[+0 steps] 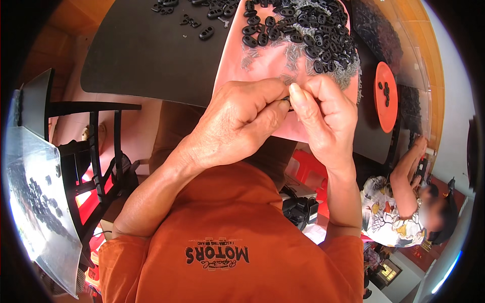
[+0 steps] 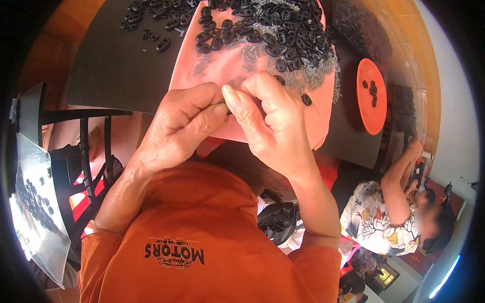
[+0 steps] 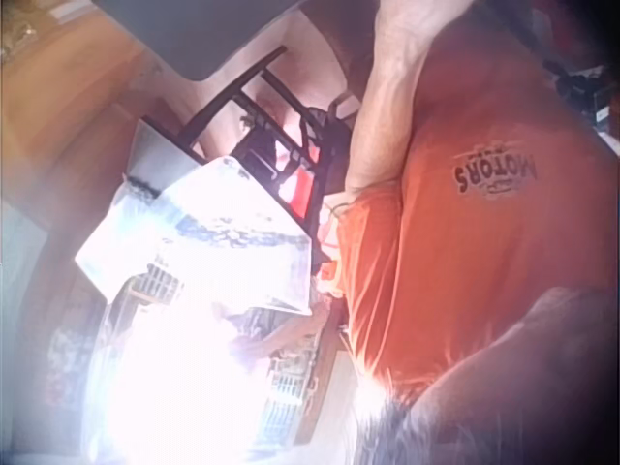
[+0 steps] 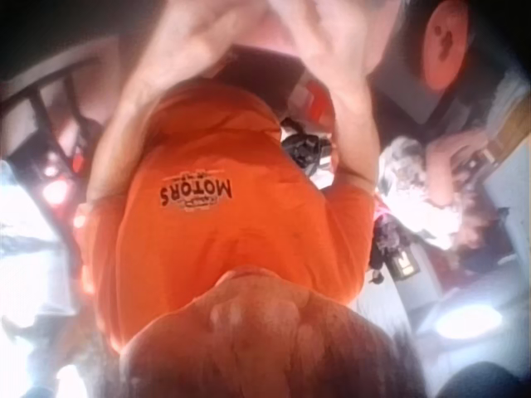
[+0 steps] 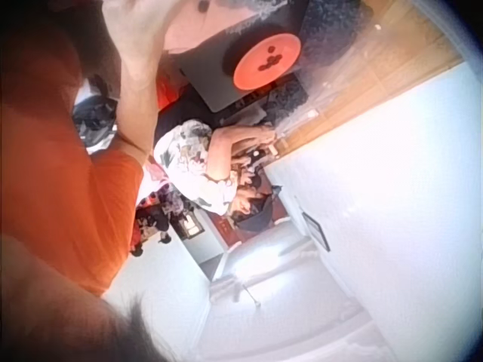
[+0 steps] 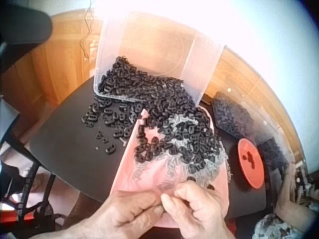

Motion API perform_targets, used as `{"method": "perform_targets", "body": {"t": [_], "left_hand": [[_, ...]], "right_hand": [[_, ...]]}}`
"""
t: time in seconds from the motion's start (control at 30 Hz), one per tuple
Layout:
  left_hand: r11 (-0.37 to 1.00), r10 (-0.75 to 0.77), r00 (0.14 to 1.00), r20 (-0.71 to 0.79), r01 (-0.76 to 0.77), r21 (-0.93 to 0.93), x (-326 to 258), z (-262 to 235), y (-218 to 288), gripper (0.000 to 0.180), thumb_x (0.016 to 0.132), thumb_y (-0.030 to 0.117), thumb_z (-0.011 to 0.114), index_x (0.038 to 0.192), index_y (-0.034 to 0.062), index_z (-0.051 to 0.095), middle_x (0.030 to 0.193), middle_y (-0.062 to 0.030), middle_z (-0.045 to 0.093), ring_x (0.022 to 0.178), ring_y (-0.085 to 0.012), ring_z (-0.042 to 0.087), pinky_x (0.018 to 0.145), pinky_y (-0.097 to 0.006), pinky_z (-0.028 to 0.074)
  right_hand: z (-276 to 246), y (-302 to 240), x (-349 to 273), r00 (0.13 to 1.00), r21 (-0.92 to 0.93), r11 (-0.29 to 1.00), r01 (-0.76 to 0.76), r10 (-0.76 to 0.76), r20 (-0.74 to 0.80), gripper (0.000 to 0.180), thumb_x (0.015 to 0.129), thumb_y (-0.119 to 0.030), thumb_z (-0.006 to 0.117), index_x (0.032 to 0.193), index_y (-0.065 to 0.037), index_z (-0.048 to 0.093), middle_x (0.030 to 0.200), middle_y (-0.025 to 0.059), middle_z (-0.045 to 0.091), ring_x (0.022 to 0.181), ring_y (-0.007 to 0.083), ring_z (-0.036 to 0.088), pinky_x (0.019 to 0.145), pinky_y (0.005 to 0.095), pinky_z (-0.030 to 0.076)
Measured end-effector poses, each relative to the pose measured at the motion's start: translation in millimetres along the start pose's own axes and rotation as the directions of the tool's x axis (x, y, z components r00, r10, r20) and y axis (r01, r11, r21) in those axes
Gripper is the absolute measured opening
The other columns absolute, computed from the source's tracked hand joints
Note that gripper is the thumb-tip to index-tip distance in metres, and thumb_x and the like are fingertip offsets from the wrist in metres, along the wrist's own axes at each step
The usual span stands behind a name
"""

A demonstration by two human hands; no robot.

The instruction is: The person sits at a table and repeatedly picks up small black plastic rings and metal screws from a pink tray. They insert the screws into the rings by hand and place the assembled units onto a red plate. The process is repetitive and involves fine motor manipulation of small components.

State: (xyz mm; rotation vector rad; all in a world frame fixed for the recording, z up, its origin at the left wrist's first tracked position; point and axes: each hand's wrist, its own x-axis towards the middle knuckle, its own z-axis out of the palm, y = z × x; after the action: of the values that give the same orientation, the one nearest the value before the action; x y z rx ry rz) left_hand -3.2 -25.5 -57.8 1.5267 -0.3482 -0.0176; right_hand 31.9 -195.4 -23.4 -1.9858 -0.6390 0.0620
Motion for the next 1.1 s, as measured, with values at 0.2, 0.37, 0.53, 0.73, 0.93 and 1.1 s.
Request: {"method": "perform_targets", "body": {"t": [0.2,0.37,0.53,0.73,0.93,1.1], "left_hand": [[0.999,-0.005,1.0,0.011,0.005,-0.035,-1.4,-0.9,0.6,0.015,0.093,0.009,0.053,0.084,-0.0014,0.056,0.065,0.0007,0.045,0.059,-0.0065,0.041,0.051,-0.024,0.035],[0.997,-0.051,0.998,0.044,0.053,-0.057,-2.2,-3.1,0.3,0.014,0.094,0.01,0.052,0.087,-0.0016,0.058,0.066,0.0022,0.045,0.06,-0.0053,0.041,0.051,-0.023,0.035],[0.997,-0.057,0.998,0.038,0.059,-0.053,-2.1,-2.1,0.8,0.015,0.095,0.01,0.051,0.089,-0.0018,0.058,0.066,0.003,0.046,0.059,-0.0041,0.041,0.05,-0.022,0.036],[1.0,-0.025,0.999,0.023,0.026,-0.015,-1.1,0.7,-1.8,0.017,0.095,0.011,0.049,0.092,-0.0031,0.059,0.065,0.0021,0.047,0.055,-0.0033,0.042,0.046,-0.022,0.036],[0.999,-0.04,0.998,0.039,0.04,-0.008,1.2,-0.3,5.5,0.017,0.095,0.009,0.049,0.094,-0.004,0.059,0.068,0.0007,0.051,0.058,-0.0052,0.046,0.049,-0.023,0.038],[0.998,0.056,0.998,0.021,-0.057,0.028,-0.7,1.1,-2.9,0.015,0.094,0.007,0.05,0.09,-0.0042,0.059,0.069,-0.003,0.05,0.062,-0.0089,0.047,0.055,-0.026,0.04]], "right_hand": [[1.7,-5.6,-4.6,0.998,0.112,0.992,-0.061,0.062,-0.008,0.015,0.09,-0.006,0.062,0.081,0.0,0.053,0.063,0.0019,0.051,0.056,0.0061,0.044,0.05,0.0238,0.036],[-6.9,-4.5,-3.6,0.997,0.077,0.996,0.041,-0.046,0.067,0.009,0.09,-0.004,0.06,0.086,0.0,0.053,0.068,0.004,0.053,0.059,0.0097,0.049,0.053,0.0253,0.038],[-6.1,-3.1,-2.2,0.996,-0.001,0.998,0.065,-0.065,0.064,0.011,0.09,-0.003,0.059,0.083,0.0,0.052,0.066,0.0058,0.052,0.055,0.0137,0.048,0.05,0.0272,0.037],[0.6,-5.1,-3.9,0.997,-0.124,0.989,0.077,-0.074,0.031,0.015,0.091,-0.004,0.06,0.08,-0.001,0.05,0.064,0.0053,0.048,0.053,0.013,0.044,0.049,0.0278,0.035],[2.2,-6.5,-12.1,0.983,0.111,0.977,-0.184,0.184,0.015,0.014,0.093,-0.008,0.059,0.082,-0.001,0.053,0.067,-0.0011,0.049,0.057,0.0064,0.042,0.05,0.0247,0.036],[-17.3,-8.5,-7.0,0.94,0.254,0.911,-0.325,0.281,0.195,0.009,0.094,-0.008,0.057,0.089,0.0,0.058,0.073,-0.001,0.052,0.065,0.0058,0.046,0.057,0.023,0.039]]}}
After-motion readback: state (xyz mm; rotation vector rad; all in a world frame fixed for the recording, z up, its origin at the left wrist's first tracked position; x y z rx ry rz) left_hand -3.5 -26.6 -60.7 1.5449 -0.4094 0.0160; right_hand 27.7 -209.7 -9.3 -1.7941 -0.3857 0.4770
